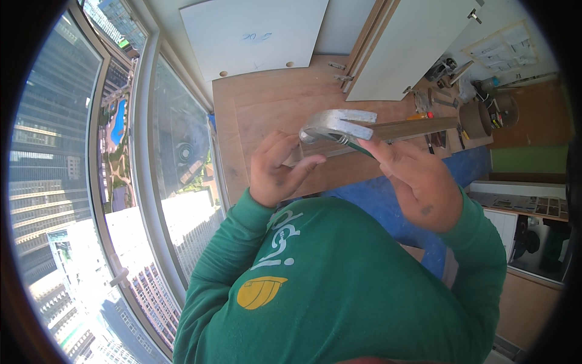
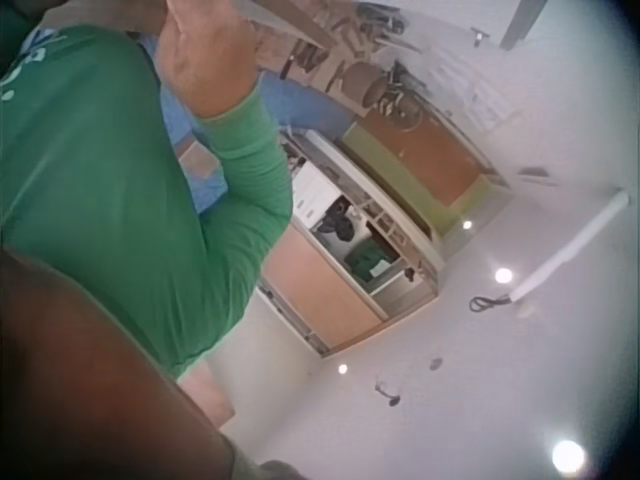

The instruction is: The person aligns a thin wooden strip along the edge of a larger board, taps it with a hammer, and uses a utility knife to trim excess material. The person repeats this process on another board, handling the pieces and tools with both hands.

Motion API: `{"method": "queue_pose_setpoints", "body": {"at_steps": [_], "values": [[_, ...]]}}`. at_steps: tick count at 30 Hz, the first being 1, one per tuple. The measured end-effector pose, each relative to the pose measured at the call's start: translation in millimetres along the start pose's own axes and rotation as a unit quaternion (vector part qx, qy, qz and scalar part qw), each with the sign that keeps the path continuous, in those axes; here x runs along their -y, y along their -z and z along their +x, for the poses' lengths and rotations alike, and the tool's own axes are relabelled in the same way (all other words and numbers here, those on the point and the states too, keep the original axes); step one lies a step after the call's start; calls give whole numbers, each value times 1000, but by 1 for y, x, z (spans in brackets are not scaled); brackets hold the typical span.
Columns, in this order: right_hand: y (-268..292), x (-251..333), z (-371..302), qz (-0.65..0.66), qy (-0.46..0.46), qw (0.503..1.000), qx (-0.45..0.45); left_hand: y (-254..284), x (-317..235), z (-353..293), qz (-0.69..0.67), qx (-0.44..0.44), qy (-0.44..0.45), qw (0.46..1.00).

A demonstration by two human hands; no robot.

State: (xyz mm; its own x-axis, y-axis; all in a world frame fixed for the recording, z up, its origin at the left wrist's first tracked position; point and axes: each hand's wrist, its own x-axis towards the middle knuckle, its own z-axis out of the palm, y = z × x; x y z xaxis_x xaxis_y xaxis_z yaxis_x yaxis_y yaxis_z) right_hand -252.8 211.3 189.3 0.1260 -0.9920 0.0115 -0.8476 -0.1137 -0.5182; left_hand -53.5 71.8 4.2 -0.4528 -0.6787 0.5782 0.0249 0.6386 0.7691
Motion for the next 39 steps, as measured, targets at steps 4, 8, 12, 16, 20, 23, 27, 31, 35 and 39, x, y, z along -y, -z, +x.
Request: {"method": "queue_pose_setpoints", "body": {"at_steps": [4, 8, 12, 16, 20, 23, 27, 31, 35, 39], "values": [[-11, -3, 5, -28, 39, 999, -6, -3, 1, 1, -3, -7, -5, 1000], [-1, 4, 13, -34, 22, 999, 14, -4, -2, 5, -11, -29, -5, 1000], [-4, 8, 13, -30, 15, 999, 19, -4, 3, 3, -14, -14, -6, 1000], [9, 18, 19, -30, -21, 998, 57, -4, 1, 3, -15, -21, 0, 1000], [4, 12, 9, -33, 17, 999, 12, -4, 0, 4, -10, -18, 1, 1000], [-2, 7, 4, -62, 7, 998, 27, -7, 6, 2, -10, -12, -8, 1000], [-3, 10, -1, -65, 20, 998, 13, -7, 3, 2, -8, -22, -7, 1000], [0, 10, -4, -91, 5, 996, 24, -6, 0, 3, 3, -16, 14, 1000], [-3, 12, -5, -63, 24, 998, -12, -8, 6, 0, 3, -16, 6, 1000], [-10, -2, -7, -42, 33, 998, -23, -9, 6, 1, 13, -13, -7, 1000]]}}
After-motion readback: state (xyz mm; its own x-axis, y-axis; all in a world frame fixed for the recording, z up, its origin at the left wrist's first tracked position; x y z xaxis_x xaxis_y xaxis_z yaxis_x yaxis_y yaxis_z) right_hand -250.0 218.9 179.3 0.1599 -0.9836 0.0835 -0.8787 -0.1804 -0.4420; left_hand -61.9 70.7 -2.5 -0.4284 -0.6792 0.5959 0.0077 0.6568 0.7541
